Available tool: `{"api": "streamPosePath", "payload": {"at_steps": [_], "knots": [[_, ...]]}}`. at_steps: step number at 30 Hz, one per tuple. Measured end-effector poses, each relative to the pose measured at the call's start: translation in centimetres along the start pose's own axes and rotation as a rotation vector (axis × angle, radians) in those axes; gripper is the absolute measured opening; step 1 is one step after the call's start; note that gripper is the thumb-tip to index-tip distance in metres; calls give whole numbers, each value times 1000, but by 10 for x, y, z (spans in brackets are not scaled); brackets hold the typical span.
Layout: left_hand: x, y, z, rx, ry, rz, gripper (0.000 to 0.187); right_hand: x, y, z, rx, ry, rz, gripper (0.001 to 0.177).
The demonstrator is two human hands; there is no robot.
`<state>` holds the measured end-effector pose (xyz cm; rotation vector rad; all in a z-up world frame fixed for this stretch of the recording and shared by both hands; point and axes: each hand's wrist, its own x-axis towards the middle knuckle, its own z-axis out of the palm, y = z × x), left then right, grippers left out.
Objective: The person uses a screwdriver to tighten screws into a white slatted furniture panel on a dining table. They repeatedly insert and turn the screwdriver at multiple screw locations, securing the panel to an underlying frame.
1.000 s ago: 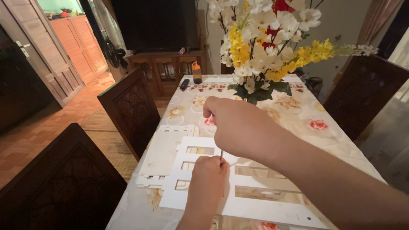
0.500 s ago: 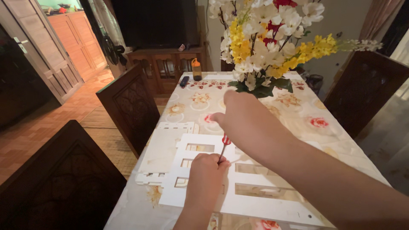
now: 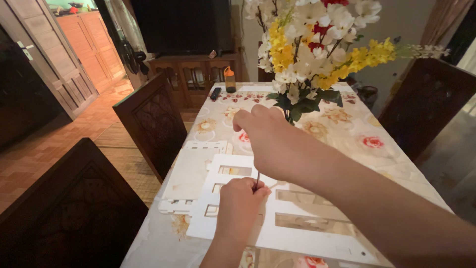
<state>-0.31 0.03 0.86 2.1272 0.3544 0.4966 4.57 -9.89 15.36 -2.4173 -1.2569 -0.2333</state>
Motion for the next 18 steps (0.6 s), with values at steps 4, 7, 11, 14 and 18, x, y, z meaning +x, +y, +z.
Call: {"api": "streamPosePath", "payload": {"at_steps": [4,7,11,14,18], "knots": [[1,-4,3,-14,-22,-44,19,0,4,3,34,73,5,57],[2,-8,4,-7,-10,-32,20,-2,1,6,105,197,-48,45],[4,-9,5,16,-15,-16,20,-3,-7,4,230,163,205,37],[6,-9,7,28,-24,-19,20,-8,-10,-6,110,101,171,35],[4,-11,6,-18,11,30,18,-4,-17,-14,-223,-90,278,41]]}}
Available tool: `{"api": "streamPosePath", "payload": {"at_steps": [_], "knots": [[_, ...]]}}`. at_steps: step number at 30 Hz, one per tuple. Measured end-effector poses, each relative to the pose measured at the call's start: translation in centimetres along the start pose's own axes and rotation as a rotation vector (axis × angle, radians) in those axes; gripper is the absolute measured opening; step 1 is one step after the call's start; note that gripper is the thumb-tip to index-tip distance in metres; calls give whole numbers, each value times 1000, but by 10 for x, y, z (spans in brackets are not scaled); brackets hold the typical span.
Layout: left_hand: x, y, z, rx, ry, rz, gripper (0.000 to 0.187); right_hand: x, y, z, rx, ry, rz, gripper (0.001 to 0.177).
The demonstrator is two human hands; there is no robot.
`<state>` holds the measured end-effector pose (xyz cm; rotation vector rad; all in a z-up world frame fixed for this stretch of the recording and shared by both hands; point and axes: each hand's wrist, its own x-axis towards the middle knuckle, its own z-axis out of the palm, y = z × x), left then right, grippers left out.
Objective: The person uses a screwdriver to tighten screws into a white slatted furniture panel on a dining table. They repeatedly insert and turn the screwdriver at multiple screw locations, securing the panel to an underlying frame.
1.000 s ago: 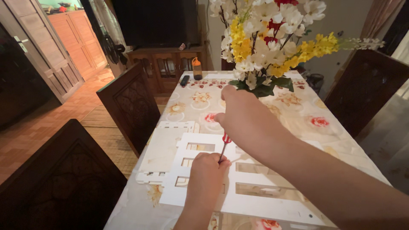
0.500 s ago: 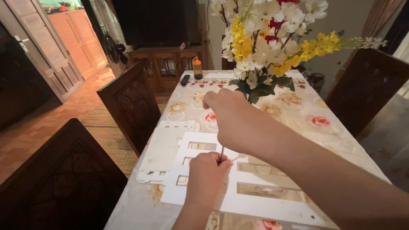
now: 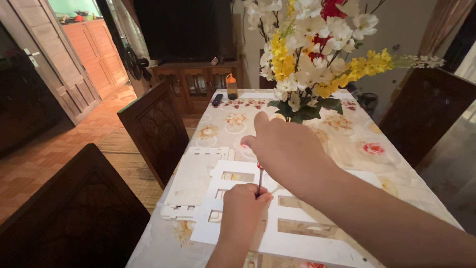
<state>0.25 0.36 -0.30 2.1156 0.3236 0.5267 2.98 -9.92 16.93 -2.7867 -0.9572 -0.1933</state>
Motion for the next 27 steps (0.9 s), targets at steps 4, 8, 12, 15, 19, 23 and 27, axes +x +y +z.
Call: {"api": "streamPosePath", "payload": {"at_steps": [4,8,12,15,19,23,27], "knots": [[0,2,0,-5,-22,-64,19,5,-3,-5,67,-4,-13,29],[0,5,-1,13,-16,-35,21,3,-2,-4,227,31,-74,43],[-1,6,-2,53,-40,-72,21,-5,5,3,229,-27,-112,44],[-1,6,-3,27,-33,-76,20,-2,7,8,228,81,-189,38],[0,6,-3,42,-35,-57,21,2,5,20,401,225,-172,44],[1,4,-2,30,-27,-59,20,3,4,28,690,233,-35,47],[1,1,0,4,-11,-31,21,3,6,31,713,239,-15,43]]}}
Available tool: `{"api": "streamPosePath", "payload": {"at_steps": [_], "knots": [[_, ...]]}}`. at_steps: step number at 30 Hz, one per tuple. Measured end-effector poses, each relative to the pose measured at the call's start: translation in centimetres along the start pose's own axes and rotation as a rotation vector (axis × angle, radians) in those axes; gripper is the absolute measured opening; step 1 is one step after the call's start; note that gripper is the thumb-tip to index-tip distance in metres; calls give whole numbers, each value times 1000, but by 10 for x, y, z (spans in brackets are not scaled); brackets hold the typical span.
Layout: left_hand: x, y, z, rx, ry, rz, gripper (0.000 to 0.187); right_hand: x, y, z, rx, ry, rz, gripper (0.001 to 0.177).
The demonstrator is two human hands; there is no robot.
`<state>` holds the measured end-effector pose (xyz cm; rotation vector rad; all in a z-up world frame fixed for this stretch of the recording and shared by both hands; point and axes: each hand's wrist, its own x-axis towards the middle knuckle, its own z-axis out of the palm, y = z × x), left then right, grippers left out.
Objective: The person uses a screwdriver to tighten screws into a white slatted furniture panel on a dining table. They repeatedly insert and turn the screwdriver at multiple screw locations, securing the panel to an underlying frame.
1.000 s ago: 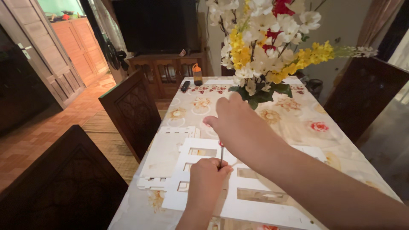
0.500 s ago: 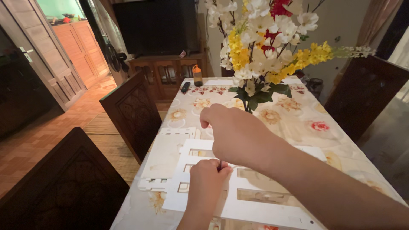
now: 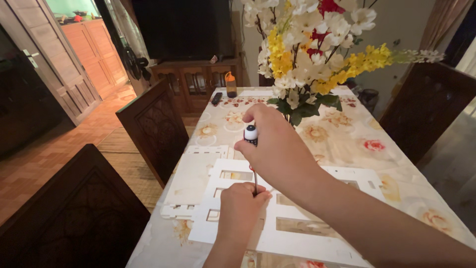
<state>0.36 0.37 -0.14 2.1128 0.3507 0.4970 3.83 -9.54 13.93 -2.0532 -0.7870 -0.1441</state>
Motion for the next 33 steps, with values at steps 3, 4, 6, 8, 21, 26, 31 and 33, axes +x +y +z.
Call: {"api": "streamPosePath", "payload": {"at_steps": [3,4,6,8,21,26,31,33], "knots": [[-1,0,0,-13,-17,-35,21,0,0,0,-147,97,-283,33],[-1,1,-1,-2,-14,-26,22,0,-1,0,-153,98,-287,31],[-1,2,-2,21,-11,-9,23,-1,-2,1,-164,99,-293,30],[-1,4,-3,17,-4,2,23,0,-2,1,-127,35,-215,30],[-3,8,-3,65,-20,-86,22,-4,10,13,6,253,-611,39],[-2,2,-1,2,7,-15,19,-4,6,9,22,162,-172,45],[-1,-2,2,5,10,11,20,-5,11,5,8,89,-130,33],[0,-3,3,15,21,43,22,-6,15,5,-26,40,-74,29]]}}
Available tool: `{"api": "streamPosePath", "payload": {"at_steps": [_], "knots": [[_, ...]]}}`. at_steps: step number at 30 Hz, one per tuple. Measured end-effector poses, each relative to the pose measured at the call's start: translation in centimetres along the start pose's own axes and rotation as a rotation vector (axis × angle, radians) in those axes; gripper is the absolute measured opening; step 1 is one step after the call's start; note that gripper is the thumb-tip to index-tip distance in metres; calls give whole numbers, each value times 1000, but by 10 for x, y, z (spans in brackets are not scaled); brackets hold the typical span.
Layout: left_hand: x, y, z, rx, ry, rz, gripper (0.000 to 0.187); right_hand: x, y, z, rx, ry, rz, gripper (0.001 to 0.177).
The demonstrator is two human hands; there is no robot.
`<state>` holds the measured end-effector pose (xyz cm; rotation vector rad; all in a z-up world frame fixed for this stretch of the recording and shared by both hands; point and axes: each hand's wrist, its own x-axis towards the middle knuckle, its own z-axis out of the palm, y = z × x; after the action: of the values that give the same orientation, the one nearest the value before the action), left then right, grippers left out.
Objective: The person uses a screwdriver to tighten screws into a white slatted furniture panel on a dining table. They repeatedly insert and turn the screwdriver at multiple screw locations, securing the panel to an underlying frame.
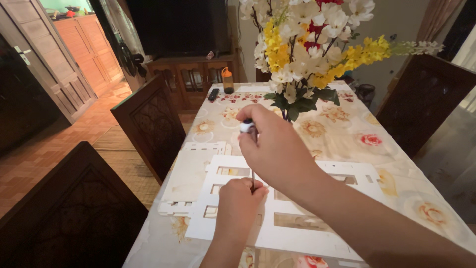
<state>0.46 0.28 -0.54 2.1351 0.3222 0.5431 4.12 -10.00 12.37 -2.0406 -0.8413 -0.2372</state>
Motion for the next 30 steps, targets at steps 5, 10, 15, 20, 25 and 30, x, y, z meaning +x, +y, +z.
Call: {"api": "streamPosePath", "payload": {"at_steps": [5,10,15,20,25,30], "knots": [[-6,0,4,118,54,125,22,-6,5,5,264,18,-115,29],[-5,-3,5,121,81,139,23,-11,5,4,336,14,-48,32],[-6,-8,-3,-72,261,295,21,-13,7,6,352,127,-205,33],[-15,-19,-36,-303,274,-50,24,-21,11,15,449,236,-109,31],[-40,-46,-101,-159,338,-11,24,-39,-2,39,567,100,-20,32],[-85,-77,-171,90,296,-43,28,-73,-20,70,210,-159,-19,33]]}}
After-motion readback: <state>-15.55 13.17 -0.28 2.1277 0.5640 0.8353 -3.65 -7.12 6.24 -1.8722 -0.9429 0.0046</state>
